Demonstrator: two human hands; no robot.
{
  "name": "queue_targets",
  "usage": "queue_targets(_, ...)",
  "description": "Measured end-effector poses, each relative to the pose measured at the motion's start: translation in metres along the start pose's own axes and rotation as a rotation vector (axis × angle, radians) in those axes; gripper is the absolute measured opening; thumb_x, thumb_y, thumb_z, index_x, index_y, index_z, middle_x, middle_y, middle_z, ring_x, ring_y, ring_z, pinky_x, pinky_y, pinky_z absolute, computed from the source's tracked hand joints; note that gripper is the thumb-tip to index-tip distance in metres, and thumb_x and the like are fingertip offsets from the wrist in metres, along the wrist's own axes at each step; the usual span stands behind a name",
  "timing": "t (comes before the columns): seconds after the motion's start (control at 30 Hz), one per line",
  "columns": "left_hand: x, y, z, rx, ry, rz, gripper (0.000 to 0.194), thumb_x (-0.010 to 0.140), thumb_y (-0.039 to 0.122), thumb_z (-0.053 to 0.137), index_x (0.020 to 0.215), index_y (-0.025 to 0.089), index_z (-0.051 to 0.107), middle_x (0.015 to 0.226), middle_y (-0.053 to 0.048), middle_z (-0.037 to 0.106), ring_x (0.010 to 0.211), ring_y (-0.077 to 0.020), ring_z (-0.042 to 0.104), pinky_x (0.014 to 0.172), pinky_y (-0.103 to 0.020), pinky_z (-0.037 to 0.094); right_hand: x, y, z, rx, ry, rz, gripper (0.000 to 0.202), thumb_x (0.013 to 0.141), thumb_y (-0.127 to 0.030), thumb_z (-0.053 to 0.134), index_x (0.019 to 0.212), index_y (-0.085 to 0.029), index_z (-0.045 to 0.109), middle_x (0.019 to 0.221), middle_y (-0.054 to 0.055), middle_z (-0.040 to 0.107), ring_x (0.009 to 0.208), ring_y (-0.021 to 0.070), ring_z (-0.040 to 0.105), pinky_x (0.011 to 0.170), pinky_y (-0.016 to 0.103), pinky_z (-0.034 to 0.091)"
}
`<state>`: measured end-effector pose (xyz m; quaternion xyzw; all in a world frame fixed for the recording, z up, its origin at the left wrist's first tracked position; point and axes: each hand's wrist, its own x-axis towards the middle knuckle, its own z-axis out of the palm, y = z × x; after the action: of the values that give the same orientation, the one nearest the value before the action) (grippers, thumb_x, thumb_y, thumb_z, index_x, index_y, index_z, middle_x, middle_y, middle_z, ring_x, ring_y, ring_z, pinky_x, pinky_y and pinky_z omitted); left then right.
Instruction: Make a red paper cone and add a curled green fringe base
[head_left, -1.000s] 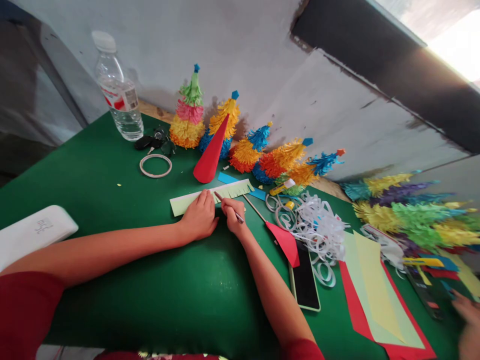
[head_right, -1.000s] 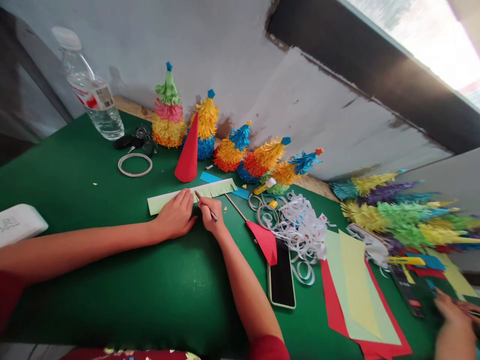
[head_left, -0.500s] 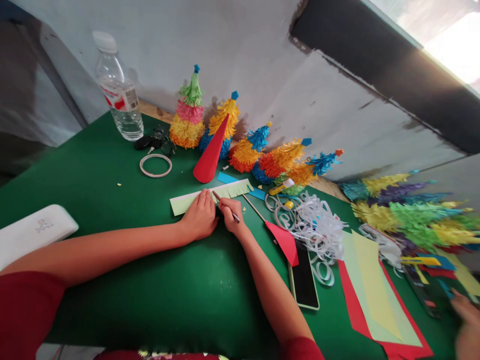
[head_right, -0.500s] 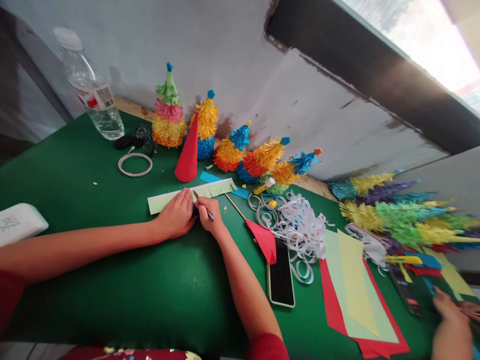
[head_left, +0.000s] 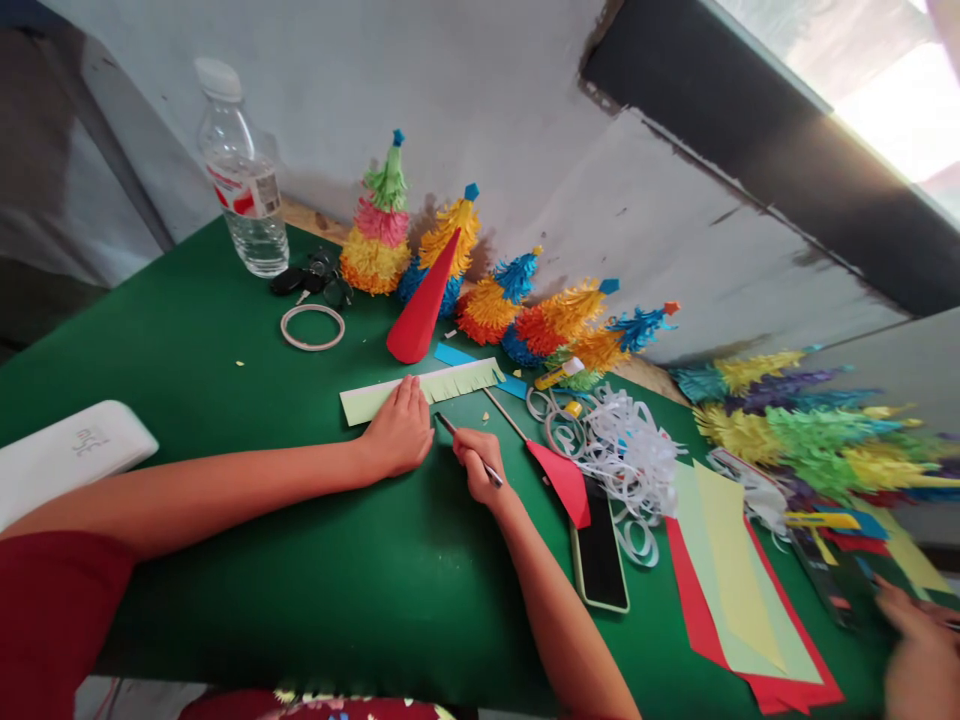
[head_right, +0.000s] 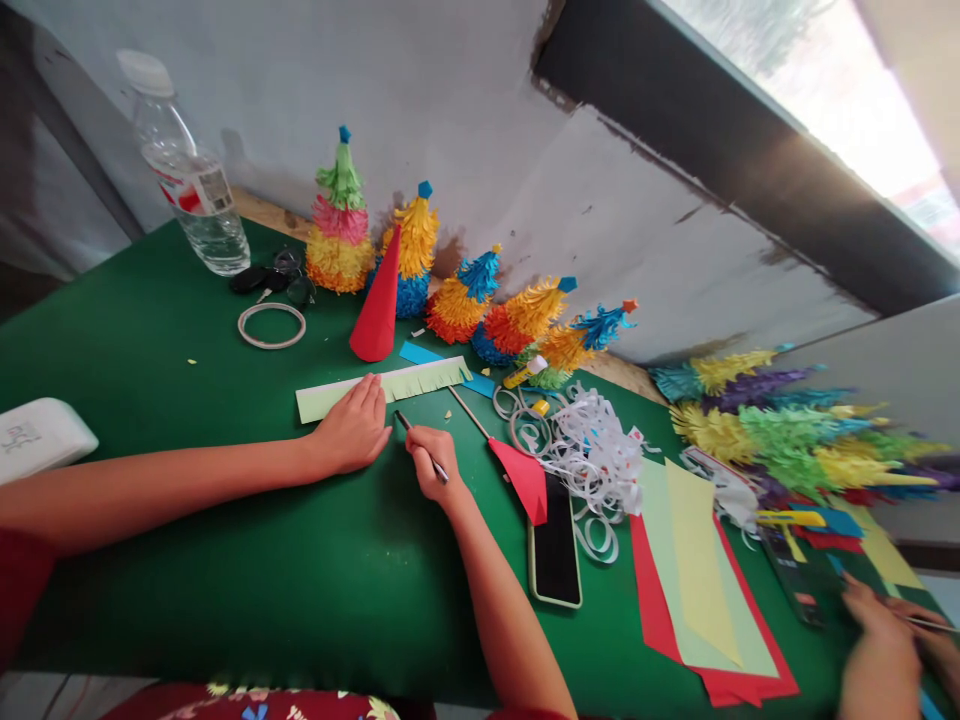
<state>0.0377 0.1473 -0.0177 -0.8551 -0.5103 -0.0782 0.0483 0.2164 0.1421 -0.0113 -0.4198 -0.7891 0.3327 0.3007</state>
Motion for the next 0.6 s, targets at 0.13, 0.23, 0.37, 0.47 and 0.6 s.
queue_targets(0.13, 0.001, 0.000, 0.002, -0.022, 0.015, 0.009, 0.063, 0.090, 0.034, 0.041, 0.128, -0.016, 0.044, 0.137, -0.035, 0.043, 0.136, -0.0373, 0.035, 0.113, -0.045, 0.023, 0.009, 0.013, 0.006, 0.246, 0.178, 0.036, 0.020, 0.073, -0.022, 0.035, 0.053, -0.023, 0.034, 0.047, -0.004, 0.033, 0.045, 0.0117, 0.030, 0.050, 0.026, 0.025)
queue_targets(0.23, 0.004, -0.002, 0.004, -0.059, 0.020, 0.037, 0.063, 0.090, 0.033, 0.041, 0.128, -0.016, 0.044, 0.137, -0.034, 0.043, 0.137, -0.0367, 0.033, 0.114, -0.043, 0.023, 0.028, 0.017, 0.009, 0.288, 0.217, 0.049, 0.020, 0.073, -0.023, 0.036, 0.053, -0.022, 0.036, 0.047, -0.004, 0.034, 0.046, 0.0113, 0.030, 0.049, 0.026, 0.024)
queue_targets(0.37, 0.006, -0.005, 0.004, -0.113, 0.039, 0.024, 0.060, 0.088, 0.032, 0.043, 0.127, -0.015, 0.045, 0.134, -0.033, 0.047, 0.134, -0.0379, 0.036, 0.113, -0.044, 0.025, 0.051, 0.013, 0.011, 0.159, 0.148, 0.031, 0.020, 0.073, -0.023, 0.037, 0.053, -0.021, 0.039, 0.050, -0.003, 0.037, 0.050, 0.0118, 0.034, 0.052, 0.026, 0.027)
queue_targets(0.47, 0.007, -0.005, 0.002, -0.124, 0.050, 0.043, 0.058, 0.088, 0.031, 0.043, 0.123, -0.014, 0.049, 0.127, -0.033, 0.052, 0.130, -0.0381, 0.041, 0.113, -0.046, 0.025, 0.056, 0.011, 0.011, 0.092, 0.112, 0.016, 0.020, 0.074, -0.024, 0.036, 0.054, -0.021, 0.039, 0.051, -0.003, 0.037, 0.053, 0.0124, 0.036, 0.054, 0.026, 0.028)
queue_targets(0.6, 0.006, -0.004, 0.001, -0.088, 0.042, 0.054, 0.055, 0.089, 0.030, 0.040, 0.122, -0.011, 0.051, 0.127, -0.030, 0.054, 0.130, -0.0374, 0.041, 0.112, -0.049, 0.025, 0.055, 0.010, 0.011, 0.073, 0.099, 0.000, 0.020, 0.075, -0.023, 0.036, 0.055, -0.021, 0.038, 0.053, -0.002, 0.038, 0.054, 0.0126, 0.037, 0.055, 0.026, 0.029)
